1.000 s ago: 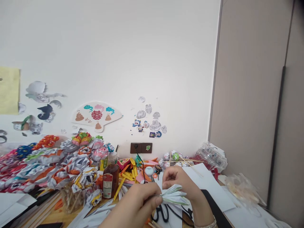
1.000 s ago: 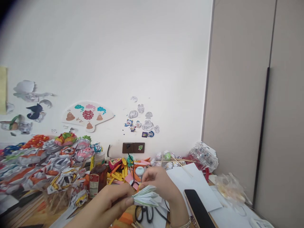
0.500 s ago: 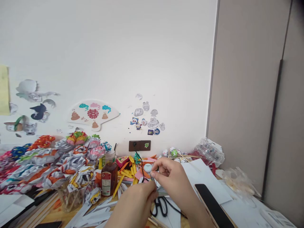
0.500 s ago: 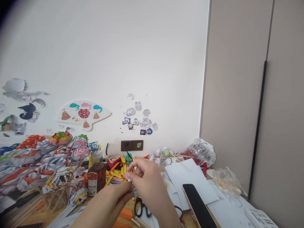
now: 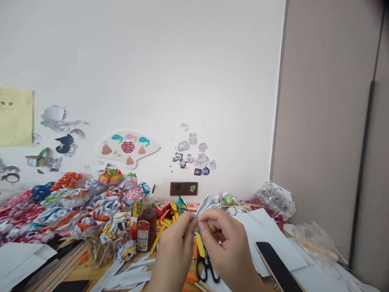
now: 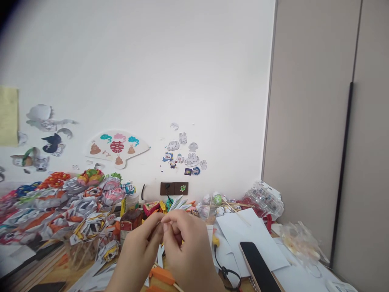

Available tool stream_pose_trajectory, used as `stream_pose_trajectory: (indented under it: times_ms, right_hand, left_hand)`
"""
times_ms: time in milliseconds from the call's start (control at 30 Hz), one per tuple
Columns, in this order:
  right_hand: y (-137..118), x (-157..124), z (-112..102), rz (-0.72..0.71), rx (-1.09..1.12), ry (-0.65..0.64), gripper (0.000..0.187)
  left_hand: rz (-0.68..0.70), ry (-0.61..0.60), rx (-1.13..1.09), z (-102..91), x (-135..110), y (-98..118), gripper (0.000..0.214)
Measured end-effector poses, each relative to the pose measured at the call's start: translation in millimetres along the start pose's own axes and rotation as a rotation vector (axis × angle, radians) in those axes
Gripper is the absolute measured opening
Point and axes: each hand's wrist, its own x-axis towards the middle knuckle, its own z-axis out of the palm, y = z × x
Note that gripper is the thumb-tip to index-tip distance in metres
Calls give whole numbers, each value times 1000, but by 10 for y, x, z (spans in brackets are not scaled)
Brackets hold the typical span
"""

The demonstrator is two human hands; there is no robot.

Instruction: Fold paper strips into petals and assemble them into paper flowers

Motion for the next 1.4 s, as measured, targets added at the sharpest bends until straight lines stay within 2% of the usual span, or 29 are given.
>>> stream_pose_trajectory:
  times_ms: [67, 233, 367, 533, 633, 733, 867, 933, 1033, 1133, 1200, 1300, 1400]
  right_hand:
    - [23, -12, 32, -11, 71, -12, 13]
    - [110, -20, 64, -67, 181, 26, 10]
    - [205, -39, 42, 29, 305, 12, 9]
    - [353, -55, 56, 174, 525, -38, 20]
    - [497, -50, 58, 264, 611, -114, 29]
    - [639, -32, 21, 346, 606, -207, 31]
    - [709, -11, -59, 369, 479, -356, 20]
    - [700, -8, -77, 355, 394, -394, 14]
    - [670, 5, -65, 322, 258, -433, 6]
    - [653, 51, -39, 165, 36, -392, 10]
    - [677, 84, -33, 138, -156, -366, 12]
    - [794, 54, -15, 353, -351, -437, 15]
    - [982, -127, 96, 584, -458, -591, 8]
  left_hand:
    - [-32, 27, -141, -28, 7, 3, 24]
    - [-194, 1, -548, -135, -10, 105, 33]
    - [-319, -58, -780, -146, -49, 196, 39]
    - [-386, -108, -996, -75, -97, 205, 40]
    - [-379, -175, -996, -33, -64, 142, 42]
    - [-355, -271, -895, 5, 28, 11, 43]
    - [-315, -481, -743, -7, 144, -166, 46]
    - [-280, -533, -657, -37, 170, -211, 47]
    - [-245, -477, -537, -52, 198, -255, 44]
    - [-233, -266, -462, -16, 243, -339, 44]
    - [-260, -149, -450, 3, 278, -415, 40]
    - [-335, -57, -479, -10, 316, -507, 31]
    - [-414, 6, -526, -48, 329, -539, 31]
